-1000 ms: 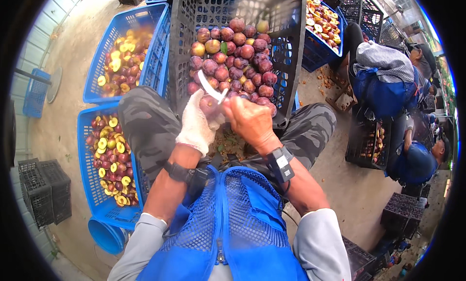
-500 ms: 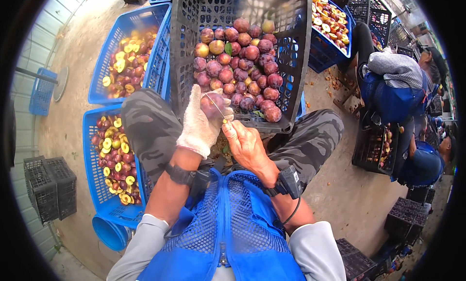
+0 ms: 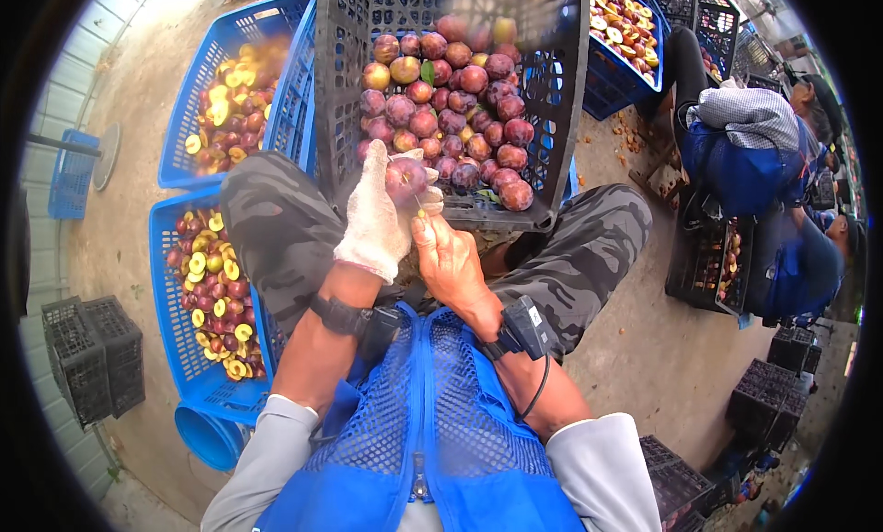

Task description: Slicing plums in half and removing pits using a small hand-held knife.

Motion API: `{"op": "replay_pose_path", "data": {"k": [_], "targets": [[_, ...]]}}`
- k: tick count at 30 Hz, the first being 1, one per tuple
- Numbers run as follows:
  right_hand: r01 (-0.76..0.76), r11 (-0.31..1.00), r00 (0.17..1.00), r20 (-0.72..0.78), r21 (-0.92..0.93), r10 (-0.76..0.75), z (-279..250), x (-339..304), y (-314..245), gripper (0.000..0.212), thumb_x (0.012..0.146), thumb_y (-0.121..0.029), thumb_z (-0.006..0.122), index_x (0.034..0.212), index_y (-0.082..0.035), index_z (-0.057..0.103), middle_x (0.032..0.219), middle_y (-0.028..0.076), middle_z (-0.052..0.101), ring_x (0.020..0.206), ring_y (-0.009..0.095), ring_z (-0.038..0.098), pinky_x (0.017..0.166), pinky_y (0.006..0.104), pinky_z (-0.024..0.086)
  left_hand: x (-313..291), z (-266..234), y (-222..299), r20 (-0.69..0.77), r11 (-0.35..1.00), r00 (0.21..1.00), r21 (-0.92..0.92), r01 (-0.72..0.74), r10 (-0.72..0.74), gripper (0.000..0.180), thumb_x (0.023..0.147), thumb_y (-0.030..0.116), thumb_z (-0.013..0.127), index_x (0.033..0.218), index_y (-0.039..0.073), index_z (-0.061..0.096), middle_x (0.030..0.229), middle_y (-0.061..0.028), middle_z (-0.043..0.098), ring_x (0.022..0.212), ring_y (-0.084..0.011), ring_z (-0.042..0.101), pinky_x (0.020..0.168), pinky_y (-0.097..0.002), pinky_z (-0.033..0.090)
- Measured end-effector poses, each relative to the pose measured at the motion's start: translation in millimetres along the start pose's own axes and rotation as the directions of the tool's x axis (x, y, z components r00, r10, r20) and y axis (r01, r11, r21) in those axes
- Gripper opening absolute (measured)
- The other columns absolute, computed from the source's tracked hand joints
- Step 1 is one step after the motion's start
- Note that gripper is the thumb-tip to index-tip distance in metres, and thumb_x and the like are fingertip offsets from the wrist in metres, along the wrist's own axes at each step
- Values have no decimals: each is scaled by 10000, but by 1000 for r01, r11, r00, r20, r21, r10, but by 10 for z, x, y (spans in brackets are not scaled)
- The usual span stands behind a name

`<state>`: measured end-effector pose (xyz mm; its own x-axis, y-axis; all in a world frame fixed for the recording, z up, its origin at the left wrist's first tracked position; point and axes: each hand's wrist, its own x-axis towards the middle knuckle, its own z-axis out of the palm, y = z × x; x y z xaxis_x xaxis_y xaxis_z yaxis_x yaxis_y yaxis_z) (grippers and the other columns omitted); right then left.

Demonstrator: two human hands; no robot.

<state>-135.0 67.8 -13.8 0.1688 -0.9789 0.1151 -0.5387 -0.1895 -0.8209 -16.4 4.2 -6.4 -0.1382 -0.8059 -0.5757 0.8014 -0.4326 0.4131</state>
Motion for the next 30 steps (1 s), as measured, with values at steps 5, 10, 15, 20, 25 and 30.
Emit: {"op": "replay_pose_path", "data": {"k": [5, 10, 15, 20, 25, 30], "targets": [[-20, 998, 999, -50, -62, 17, 3, 49, -10, 241, 1061, -198, 472, 1074, -27, 641, 824, 241, 636, 744, 470, 635, 630, 523, 500, 133, -91, -8, 3, 996, 997, -42, -77, 77, 475, 989, 412, 639, 1319, 80, 553, 1231, -94, 605, 857, -229, 656, 711, -394, 572], [-14, 979, 959, 275, -202, 70, -517, 455, -226, 266, 1045, -209, 467, 996, -15, 642, 830, 225, 644, 779, 431, 655, 634, 521, 479, 162, -75, 17, 140, 688, 791, 419, -592, 595, 486, 1008, 207, 604, 1461, 78, 484, 1262, -85, 541, 930, -194, 624, 798, -343, 561], [-278, 866, 961, 126, 415, 248, -141, 172, -84, 489, 1091, -436, 446, 819, -46, 562, 655, -8, 496, 584, 91, 422, 534, 275, 348, -75, 3, 122, 308, 984, 951, -175, 19, 36, 477, 1003, 426, 589, 1258, 22, 582, 1091, -188, 685, 992, -353, 681, 905, -524, 545], [-229, 916, 967, 186, 330, 175, -312, 245, -132, 480, 1094, -429, 435, 818, -50, 538, 664, -12, 474, 590, 94, 408, 544, 279, 358, -109, -63, 179, 346, 957, 937, -286, 50, 54, 429, 1011, 338, 602, 1256, -15, 588, 1169, -185, 676, 1067, -336, 658, 986, -491, 514], [-133, 988, 931, 353, 74, 99, -842, 378, -215, 508, 1093, -391, 433, 824, 22, 558, 660, 135, 523, 624, 277, 474, 632, 416, 414, -168, -77, 235, 379, 986, 911, -40, -160, 163, 346, 980, 192, 648, 1235, -39, 621, 1146, -159, 691, 1048, -266, 675, 963, -434, 533], [-266, 964, 823, 521, 3, 225, -1070, 475, -252, 539, 1094, -440, 421, 864, 17, 591, 666, 95, 548, 645, 202, 525, 635, 382, 444, -256, -27, 388, 352, 843, 928, 455, -287, 125, 399, 932, 146, 738, 1259, -54, 627, 1061, -78, 715, 966, -142, 680, 878, -280, 547]]}}
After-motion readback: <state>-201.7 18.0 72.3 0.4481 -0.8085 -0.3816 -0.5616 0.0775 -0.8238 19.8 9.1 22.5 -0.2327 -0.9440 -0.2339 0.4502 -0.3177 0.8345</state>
